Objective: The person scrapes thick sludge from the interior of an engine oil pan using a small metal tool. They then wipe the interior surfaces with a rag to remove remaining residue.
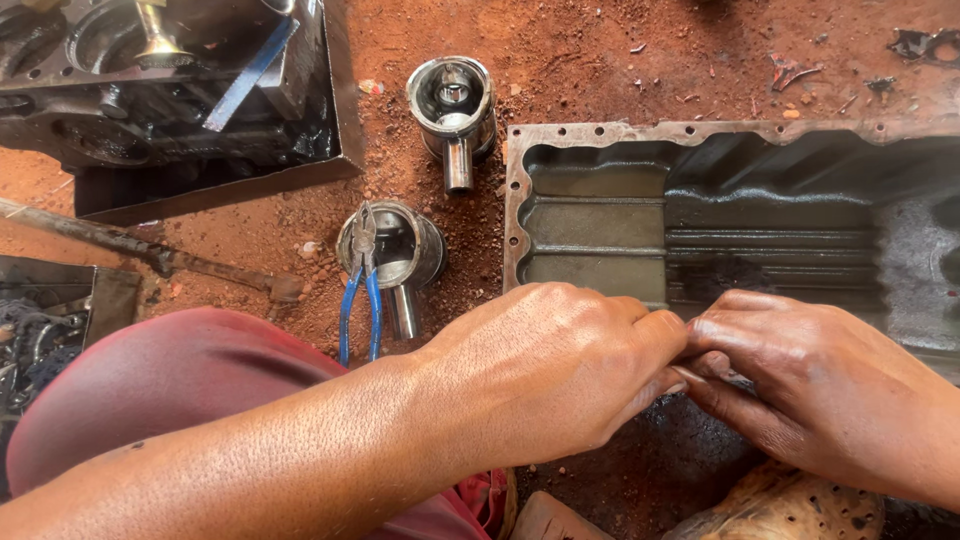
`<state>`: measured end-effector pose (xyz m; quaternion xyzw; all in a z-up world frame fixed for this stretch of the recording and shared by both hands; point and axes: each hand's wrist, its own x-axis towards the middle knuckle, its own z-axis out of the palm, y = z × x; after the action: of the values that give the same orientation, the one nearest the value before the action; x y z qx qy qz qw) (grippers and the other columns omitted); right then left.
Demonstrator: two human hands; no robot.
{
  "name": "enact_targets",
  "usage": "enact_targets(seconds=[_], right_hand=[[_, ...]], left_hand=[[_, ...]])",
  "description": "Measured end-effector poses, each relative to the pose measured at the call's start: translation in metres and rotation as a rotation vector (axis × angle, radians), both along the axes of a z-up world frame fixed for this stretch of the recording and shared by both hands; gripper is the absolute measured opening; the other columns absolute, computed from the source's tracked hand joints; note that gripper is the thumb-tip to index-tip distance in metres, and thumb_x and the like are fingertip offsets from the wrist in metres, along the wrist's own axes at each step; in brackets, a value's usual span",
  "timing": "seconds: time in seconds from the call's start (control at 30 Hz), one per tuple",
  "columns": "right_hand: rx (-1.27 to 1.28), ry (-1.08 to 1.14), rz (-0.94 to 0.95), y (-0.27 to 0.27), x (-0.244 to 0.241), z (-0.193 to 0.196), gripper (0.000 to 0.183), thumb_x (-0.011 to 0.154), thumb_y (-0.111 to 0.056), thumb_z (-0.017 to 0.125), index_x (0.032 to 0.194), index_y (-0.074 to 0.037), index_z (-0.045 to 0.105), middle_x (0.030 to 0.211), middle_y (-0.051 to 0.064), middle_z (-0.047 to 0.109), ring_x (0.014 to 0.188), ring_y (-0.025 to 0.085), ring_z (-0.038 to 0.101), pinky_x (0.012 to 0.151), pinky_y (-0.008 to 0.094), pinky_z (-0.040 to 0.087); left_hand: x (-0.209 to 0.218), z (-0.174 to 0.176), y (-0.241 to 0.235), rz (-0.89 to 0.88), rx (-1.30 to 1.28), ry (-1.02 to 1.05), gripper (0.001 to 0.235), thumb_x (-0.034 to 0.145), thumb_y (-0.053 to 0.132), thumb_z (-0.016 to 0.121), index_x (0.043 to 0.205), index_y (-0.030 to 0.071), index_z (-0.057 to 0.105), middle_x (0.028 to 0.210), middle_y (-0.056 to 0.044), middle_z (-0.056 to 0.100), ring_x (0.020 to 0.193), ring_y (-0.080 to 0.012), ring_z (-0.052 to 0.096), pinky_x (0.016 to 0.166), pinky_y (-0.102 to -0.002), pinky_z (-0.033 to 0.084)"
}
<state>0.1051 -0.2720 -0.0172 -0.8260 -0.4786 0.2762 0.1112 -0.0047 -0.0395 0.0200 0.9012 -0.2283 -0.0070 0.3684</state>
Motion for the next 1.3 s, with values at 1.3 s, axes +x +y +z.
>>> enact_targets(seconds=[1.3], right_hand=[[0.419, 0.011, -0.005, 0.051, -0.058, -0.010, 0.013, 0.094, -0.032, 0.080, 0.091, -0.019, 0.080, 0.088, 0.004, 0.076, 0.081, 0.023, 0.073, 0.072, 0.037, 0.058]], left_hand=[[0.053, -0.015, 0.007, -0.064, 0.340, -0.005, 0.020, 0.092, 0.008, 0.060, 0.111, 0.006, 0.064, 0.092, -0.015, 0.072, 0.089, -0.0326, 0.073, 0.071, -0.046, 0.057]])
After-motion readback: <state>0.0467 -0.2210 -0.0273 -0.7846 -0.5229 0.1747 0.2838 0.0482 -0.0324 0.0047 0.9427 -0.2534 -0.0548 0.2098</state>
